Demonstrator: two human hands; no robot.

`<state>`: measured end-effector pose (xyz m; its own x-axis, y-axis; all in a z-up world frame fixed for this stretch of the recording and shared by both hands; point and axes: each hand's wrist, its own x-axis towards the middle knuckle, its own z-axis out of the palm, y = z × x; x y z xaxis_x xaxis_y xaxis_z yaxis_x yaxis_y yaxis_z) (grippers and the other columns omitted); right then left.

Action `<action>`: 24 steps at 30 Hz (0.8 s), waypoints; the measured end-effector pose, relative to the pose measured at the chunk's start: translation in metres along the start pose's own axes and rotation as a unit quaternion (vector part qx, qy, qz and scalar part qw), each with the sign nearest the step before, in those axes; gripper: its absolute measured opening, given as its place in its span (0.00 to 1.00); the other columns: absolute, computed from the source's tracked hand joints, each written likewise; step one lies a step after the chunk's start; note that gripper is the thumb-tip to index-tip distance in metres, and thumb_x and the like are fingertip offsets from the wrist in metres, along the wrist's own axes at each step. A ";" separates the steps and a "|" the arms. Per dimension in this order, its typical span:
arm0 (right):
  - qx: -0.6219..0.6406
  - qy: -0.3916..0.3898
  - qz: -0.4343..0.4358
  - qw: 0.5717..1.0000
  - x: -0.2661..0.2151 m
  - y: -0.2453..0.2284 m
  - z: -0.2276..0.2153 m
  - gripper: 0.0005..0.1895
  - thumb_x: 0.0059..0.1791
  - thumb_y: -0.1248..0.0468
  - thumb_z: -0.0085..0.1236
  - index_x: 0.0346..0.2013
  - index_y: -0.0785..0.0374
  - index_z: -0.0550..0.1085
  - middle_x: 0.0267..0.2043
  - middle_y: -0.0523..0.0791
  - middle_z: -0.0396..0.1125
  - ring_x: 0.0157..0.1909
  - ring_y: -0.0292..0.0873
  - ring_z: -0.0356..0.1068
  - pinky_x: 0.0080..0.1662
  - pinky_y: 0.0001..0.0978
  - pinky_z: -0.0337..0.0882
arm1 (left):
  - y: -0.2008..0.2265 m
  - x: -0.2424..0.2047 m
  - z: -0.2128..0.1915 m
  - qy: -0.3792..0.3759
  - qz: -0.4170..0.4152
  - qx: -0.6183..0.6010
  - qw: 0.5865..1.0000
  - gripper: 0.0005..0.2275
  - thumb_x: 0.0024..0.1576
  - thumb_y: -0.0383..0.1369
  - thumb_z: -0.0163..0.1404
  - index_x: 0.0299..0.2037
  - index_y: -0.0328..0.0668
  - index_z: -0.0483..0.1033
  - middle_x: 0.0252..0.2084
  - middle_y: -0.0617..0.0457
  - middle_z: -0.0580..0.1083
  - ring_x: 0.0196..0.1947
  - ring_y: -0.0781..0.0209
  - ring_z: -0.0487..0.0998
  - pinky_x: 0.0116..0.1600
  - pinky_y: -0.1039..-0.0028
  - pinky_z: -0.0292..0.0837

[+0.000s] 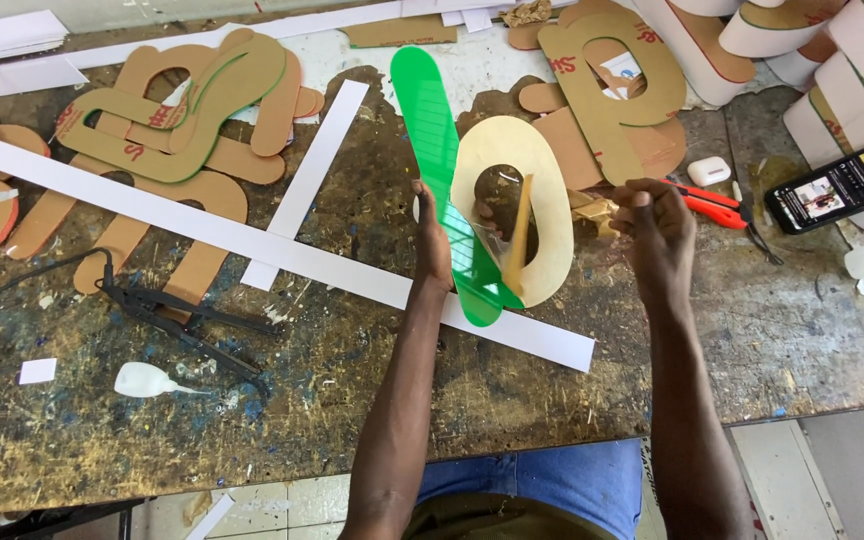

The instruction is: The person peels a protective backing from a green letter-shaped cutout and then applies a white strip along its edge using a glue bottle. The person presses the strip down firmly to secure it in place.

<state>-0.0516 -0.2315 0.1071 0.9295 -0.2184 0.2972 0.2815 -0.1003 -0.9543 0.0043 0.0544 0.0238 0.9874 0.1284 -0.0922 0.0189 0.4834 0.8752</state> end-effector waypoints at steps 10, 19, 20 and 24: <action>-0.362 -0.221 -0.110 0.899 -0.062 0.001 0.086 0.28 0.52 0.39 0.72 0.38 0.63 0.78 0.41 0.50 0.73 0.53 0.60 0.75 0.41 0.58 0.77 | 0.014 -0.015 0.013 0.011 -0.012 0.031 0.999 0.47 0.67 0.75 0.29 0.90 0.59 0.34 0.91 0.40 0.28 0.88 0.34 0.23 0.86 0.39 0.17; -0.381 -0.114 -0.044 0.916 -0.061 0.042 0.098 0.11 0.46 0.54 0.64 0.27 0.56 0.74 0.27 0.44 0.70 0.39 0.55 0.76 0.36 0.56 0.75 | 0.018 -0.022 0.025 0.006 -0.026 0.061 0.998 0.48 0.67 0.75 0.26 0.90 0.55 0.34 0.90 0.35 0.27 0.87 0.32 0.19 0.86 0.38 0.15; -0.335 -0.099 -0.014 0.937 -0.062 0.036 0.099 0.09 0.47 0.58 0.63 0.27 0.58 0.76 0.27 0.45 0.70 0.34 0.53 0.78 0.34 0.51 0.74 | 0.013 -0.018 0.023 -0.002 -0.023 0.069 0.997 0.48 0.67 0.75 0.26 0.90 0.53 0.36 0.90 0.35 0.29 0.88 0.33 0.23 0.87 0.39 0.17; -0.261 -0.067 0.020 0.963 -0.066 0.050 0.095 0.07 0.49 0.64 0.62 0.29 0.65 0.78 0.26 0.54 0.70 0.30 0.58 0.81 0.29 0.44 0.70 | 0.011 -0.022 0.023 -0.013 -0.014 0.077 0.997 0.48 0.68 0.74 0.26 0.89 0.48 0.37 0.90 0.33 0.31 0.88 0.31 0.26 0.87 0.38 0.20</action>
<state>-0.0767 -0.1301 0.0368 0.9692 -0.1086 0.2211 0.1200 -0.5756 -0.8089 -0.0136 0.0368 0.0464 0.9899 0.0924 -0.1071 0.0687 0.3475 0.9352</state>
